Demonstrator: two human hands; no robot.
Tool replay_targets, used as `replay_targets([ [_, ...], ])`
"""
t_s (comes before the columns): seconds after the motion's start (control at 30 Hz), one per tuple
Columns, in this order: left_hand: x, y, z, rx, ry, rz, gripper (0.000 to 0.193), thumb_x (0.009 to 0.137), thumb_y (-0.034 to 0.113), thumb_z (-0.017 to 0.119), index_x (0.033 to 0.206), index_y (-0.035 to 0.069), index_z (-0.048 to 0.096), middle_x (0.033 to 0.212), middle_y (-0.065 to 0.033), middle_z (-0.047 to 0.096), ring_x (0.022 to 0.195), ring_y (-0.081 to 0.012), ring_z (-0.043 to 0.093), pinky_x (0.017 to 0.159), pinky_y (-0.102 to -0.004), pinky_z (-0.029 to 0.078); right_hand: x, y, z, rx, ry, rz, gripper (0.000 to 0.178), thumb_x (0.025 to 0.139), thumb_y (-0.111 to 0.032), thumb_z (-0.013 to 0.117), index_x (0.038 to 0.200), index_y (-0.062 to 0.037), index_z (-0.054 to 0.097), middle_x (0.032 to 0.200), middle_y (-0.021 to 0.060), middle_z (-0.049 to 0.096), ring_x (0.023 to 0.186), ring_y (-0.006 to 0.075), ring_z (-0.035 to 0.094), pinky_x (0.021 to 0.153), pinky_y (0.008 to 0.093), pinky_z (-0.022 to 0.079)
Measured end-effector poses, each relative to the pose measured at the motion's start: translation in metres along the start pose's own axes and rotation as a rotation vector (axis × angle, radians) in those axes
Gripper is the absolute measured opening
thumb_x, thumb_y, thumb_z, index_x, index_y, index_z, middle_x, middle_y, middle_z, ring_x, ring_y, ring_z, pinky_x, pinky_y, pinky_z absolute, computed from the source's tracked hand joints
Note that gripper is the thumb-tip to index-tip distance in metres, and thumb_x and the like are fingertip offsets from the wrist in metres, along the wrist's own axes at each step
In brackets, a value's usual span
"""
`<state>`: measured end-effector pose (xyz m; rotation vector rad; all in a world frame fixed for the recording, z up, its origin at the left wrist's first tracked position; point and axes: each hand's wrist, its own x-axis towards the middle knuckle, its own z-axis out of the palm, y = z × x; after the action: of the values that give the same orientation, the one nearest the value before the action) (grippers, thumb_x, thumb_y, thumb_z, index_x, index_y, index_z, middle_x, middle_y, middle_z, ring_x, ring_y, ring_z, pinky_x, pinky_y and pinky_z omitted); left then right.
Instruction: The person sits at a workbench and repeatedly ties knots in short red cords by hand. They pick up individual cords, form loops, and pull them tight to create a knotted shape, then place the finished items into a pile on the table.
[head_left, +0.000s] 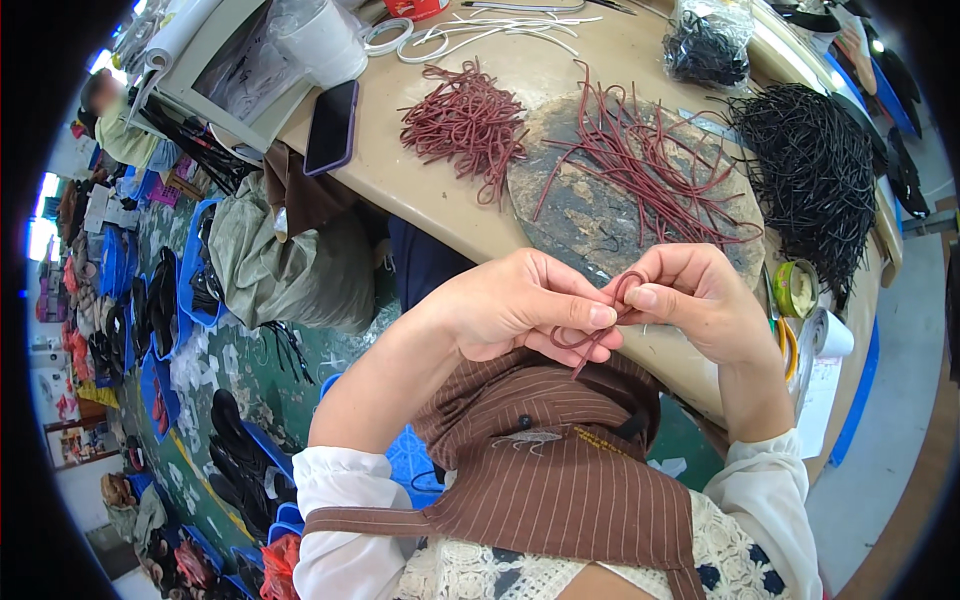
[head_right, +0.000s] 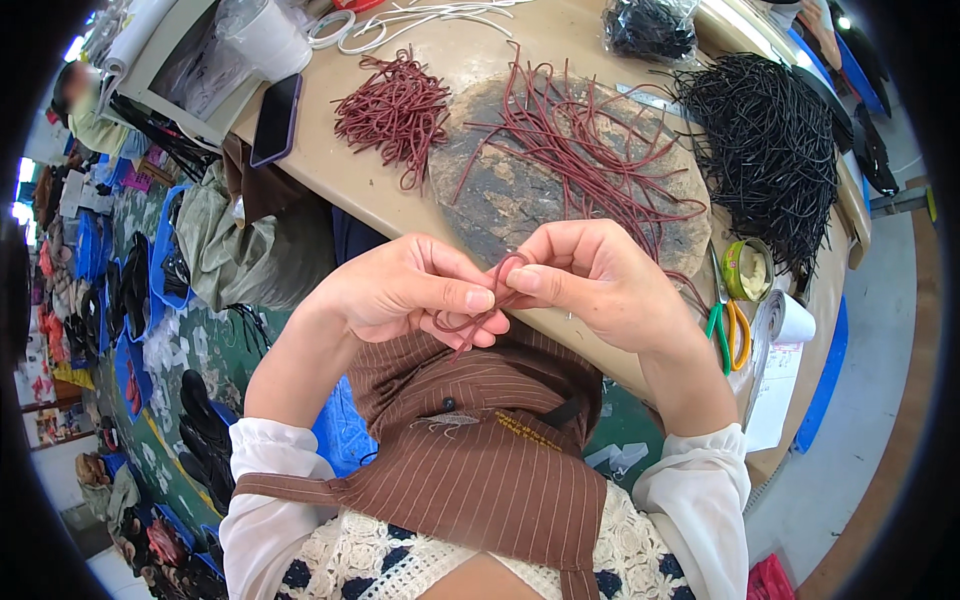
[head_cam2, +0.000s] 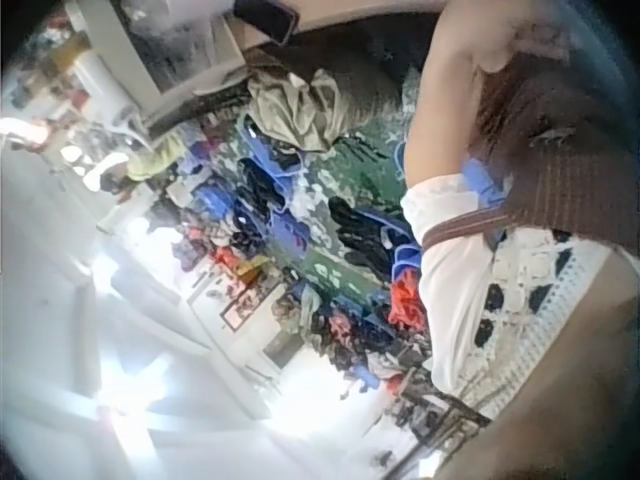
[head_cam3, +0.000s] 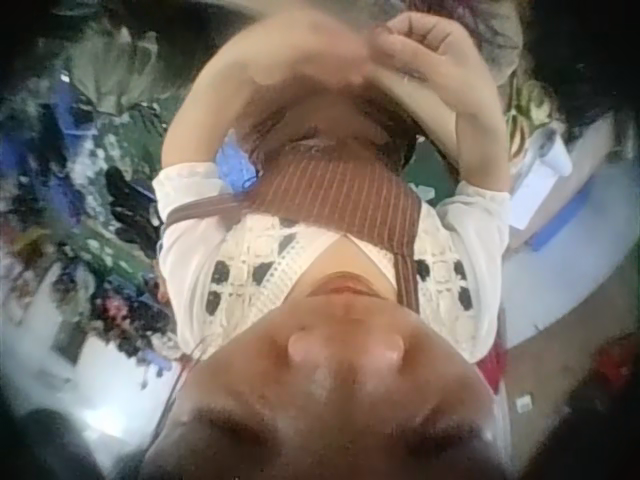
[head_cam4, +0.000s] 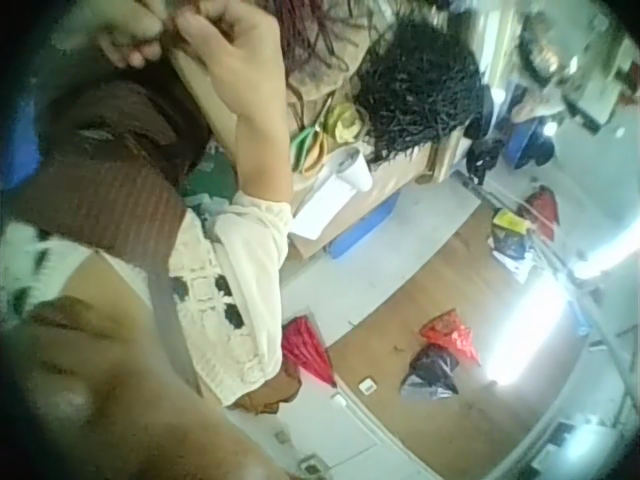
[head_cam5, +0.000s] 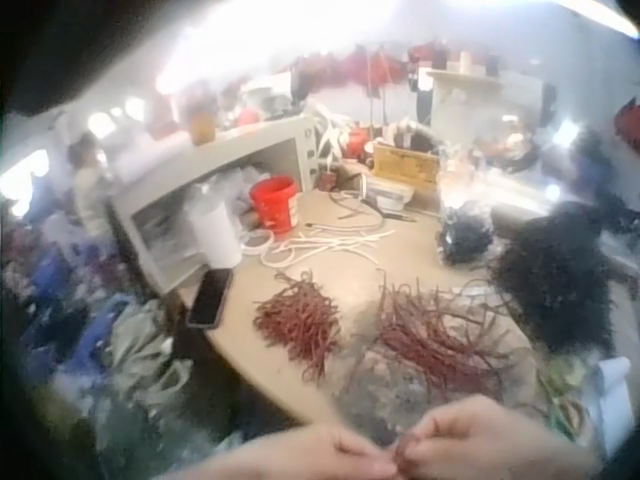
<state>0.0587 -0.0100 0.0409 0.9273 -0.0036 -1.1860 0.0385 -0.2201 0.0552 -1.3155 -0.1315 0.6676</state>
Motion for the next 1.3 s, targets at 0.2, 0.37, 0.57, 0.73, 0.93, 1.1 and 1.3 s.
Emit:
replay_targets([
  [0.2,0.005,-0.001,-0.007,0.075,-0.041,-0.032,0.022,0.080,0.017,0.063,0.092,-0.002,0.061,0.084,-0.0097,0.064,0.072,-0.0120,0.061,0.063,-0.0230,0.051,-0.002,0.013,-0.003,0.131,-0.003,0.026,0.016,0.084,-0.011,0.057,0.090,0.0041,0.058,0.087,0.0105,0.062,0.082,0.0124,0.060,0.074,0.0239,0.048],
  [0.37,0.005,0.026,-0.031,0.477,0.085,0.138,0.020,0.078,0.009,0.060,0.094,-0.003,0.061,0.080,-0.0109,0.065,0.066,-0.0139,0.063,0.061,-0.0250,0.051,0.007,0.016,-0.007,-0.284,0.183,-0.140,0.015,0.082,-0.008,0.057,0.093,0.0017,0.058,0.092,0.0089,0.062,0.086,0.0130,0.058,0.076,0.0260,0.046],
  [0.57,0.020,0.056,-0.083,1.609,1.284,1.110,0.020,0.075,0.010,0.062,0.091,-0.002,0.062,0.094,-0.0140,0.063,0.088,-0.0245,0.060,0.077,-0.0315,0.047,0.090,0.013,-0.075,-1.279,0.571,-0.536,0.015,0.075,-0.010,0.059,0.088,-0.0032,0.062,0.089,0.0121,0.059,0.079,0.0289,0.058,0.070,0.0353,0.046],
  [0.73,0.052,0.002,-0.053,1.643,0.911,1.108,0.024,0.075,0.010,0.060,0.099,0.005,0.061,0.106,-0.0124,0.059,0.099,-0.0258,0.056,0.089,-0.0386,0.040,0.117,0.019,-0.083,-1.474,0.548,-0.573,0.010,0.073,-0.012,0.059,0.080,-0.0052,0.062,0.085,0.0106,0.058,0.075,0.0290,0.057,0.066,0.0372,0.046],
  [0.93,0.032,0.006,-0.018,1.747,0.983,1.291,0.025,0.070,0.005,0.065,0.095,0.009,0.065,0.091,-0.0056,0.065,0.085,-0.0185,0.061,0.083,-0.0349,0.043,0.048,-0.047,-0.013,-1.325,0.171,-0.682,0.010,0.072,-0.007,0.062,0.080,-0.0015,0.061,0.071,0.0088,0.058,0.062,0.0212,0.056,0.057,0.0280,0.045],
  [1.1,0.002,0.006,0.008,1.289,0.787,1.216,0.019,0.073,0.003,0.064,0.091,0.003,0.066,0.079,-0.0063,0.066,0.072,-0.0134,0.063,0.074,-0.0274,0.047,0.019,-0.063,-0.009,-0.661,-0.109,-0.107,0.011,0.077,-0.009,0.062,0.081,0.0004,0.061,0.073,0.0031,0.062,0.059,0.0053,0.052,0.052,0.0200,0.041],
  [1.3,0.019,-0.021,-0.007,0.019,0.348,0.593,0.024,0.088,0.012,0.050,0.104,-0.005,0.055,0.094,-0.0119,0.062,0.083,-0.0166,0.061,0.076,-0.0280,0.050,0.052,-0.020,-0.001,-0.094,-0.045,-0.126,0.015,0.080,-0.009,0.061,0.089,0.0028,0.058,0.076,0.0029,0.060,0.065,0.0065,0.055,0.062,0.0201,0.046],
])
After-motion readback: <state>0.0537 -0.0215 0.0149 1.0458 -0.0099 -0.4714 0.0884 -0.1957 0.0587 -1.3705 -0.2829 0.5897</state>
